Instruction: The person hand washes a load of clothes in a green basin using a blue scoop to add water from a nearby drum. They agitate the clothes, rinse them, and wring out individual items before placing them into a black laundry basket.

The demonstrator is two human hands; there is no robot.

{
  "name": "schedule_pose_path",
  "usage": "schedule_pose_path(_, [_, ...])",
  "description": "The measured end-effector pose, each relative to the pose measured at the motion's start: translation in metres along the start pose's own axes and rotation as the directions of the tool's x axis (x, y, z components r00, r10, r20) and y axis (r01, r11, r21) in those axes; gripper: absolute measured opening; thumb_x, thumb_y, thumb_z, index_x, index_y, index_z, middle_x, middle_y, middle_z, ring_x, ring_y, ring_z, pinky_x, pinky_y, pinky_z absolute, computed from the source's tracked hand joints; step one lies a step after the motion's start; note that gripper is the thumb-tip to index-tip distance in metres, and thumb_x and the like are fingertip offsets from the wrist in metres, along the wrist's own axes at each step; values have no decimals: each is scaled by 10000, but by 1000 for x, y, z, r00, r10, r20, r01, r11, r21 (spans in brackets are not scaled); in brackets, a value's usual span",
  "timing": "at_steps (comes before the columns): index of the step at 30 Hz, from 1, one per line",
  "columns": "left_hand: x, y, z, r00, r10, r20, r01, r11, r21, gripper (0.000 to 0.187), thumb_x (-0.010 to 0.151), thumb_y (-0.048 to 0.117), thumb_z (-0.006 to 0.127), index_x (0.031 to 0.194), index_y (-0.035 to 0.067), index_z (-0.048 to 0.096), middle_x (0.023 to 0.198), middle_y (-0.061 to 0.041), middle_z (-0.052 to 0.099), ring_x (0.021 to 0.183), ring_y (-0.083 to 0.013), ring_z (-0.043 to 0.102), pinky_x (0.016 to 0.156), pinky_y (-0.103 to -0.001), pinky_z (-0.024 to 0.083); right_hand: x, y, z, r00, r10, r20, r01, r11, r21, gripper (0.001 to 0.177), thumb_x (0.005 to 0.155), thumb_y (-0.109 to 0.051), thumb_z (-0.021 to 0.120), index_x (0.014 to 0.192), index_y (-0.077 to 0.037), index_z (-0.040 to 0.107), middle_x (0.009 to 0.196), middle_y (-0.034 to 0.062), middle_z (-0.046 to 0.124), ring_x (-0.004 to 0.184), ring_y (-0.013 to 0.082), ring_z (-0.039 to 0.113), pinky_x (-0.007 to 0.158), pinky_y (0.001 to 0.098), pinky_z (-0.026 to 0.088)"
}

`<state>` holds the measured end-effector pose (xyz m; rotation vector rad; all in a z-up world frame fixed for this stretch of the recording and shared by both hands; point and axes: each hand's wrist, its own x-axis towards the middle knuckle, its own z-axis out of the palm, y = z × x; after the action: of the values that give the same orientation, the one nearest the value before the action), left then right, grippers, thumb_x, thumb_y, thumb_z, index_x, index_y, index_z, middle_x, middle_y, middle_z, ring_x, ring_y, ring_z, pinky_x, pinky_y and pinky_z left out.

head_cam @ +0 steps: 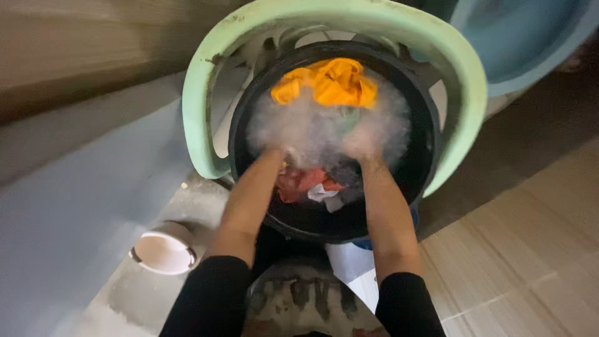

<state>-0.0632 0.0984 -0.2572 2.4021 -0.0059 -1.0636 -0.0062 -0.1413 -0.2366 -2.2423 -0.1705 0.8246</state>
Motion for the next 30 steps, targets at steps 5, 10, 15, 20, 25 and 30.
schedule_pose_path(5, [-79, 8, -25, 994, 98, -37, -94, 990, 101, 690, 730, 329, 780, 1353, 97, 595, 1091, -173, 669, 1034, -389, 663, 895, -525, 541, -63, -66, -22, 984, -143, 104, 121, 973, 195, 612, 705, -299, 823, 1263, -151, 620, 1239, 119, 680, 1127, 320, 655, 981, 457, 534])
schedule_pose_path(10, [-171, 46, -57, 998, 59, -29, -54, 988, 148, 875, 679, 402, 847, 1413, 92, 488, 1463, -235, 418, 1444, -419, 336, 1132, -732, 260, -151, -105, -11, 960, -213, 180, 245, 953, -178, 843, 598, -214, 770, 1386, -82, 502, 1518, 249, 422, 1418, 459, 356, 1122, 589, 306])
schedule_pose_path(15, [-171, 82, -67, 996, 83, -22, -80, 990, 120, 1227, 646, 480, 854, 1615, 175, 166, 1650, -265, -9, 1539, -490, 40, 1154, -754, 163, -155, -100, -14, 969, -114, -220, 49, 958, -281, 969, 686, -485, 864, 1488, -145, 438, 1588, 297, 312, 1486, 477, 275, 1159, 669, 271])
schedule_pose_path(20, [-93, 77, -33, 992, -15, -122, 44, 970, 240, 937, 807, 417, 743, 1594, 262, 259, 1622, -256, 213, 1439, -507, 272, 1072, -762, 250, -96, -58, 10, 902, 324, -284, -396, 885, -247, 1421, 628, -774, 863, 1590, 31, 193, 1502, 407, 274, 1355, 610, 252, 991, 743, 274])
schedule_pose_path(25, [-30, 50, 2, 995, -55, -89, 61, 996, 67, 904, 757, 383, 766, 1532, 215, 331, 1575, -265, 271, 1425, -504, 293, 1075, -729, 261, -52, -7, 50, 888, 72, -453, -223, 931, -289, 1139, 662, -643, 828, 1425, 33, 320, 1336, 325, 407, 1193, 500, 392, 934, 643, 355])
schedule_pose_path(30, [-6, 24, 19, 989, -55, -135, 50, 998, -42, 873, 708, 350, 789, 1470, 169, 404, 1529, -273, 330, 1411, -502, 315, 1077, -696, 273, -27, 33, 75, 898, -14, -439, -80, 977, -197, 848, 698, -481, 815, 1268, 13, 426, 1190, 245, 491, 1055, 404, 464, 857, 556, 407])
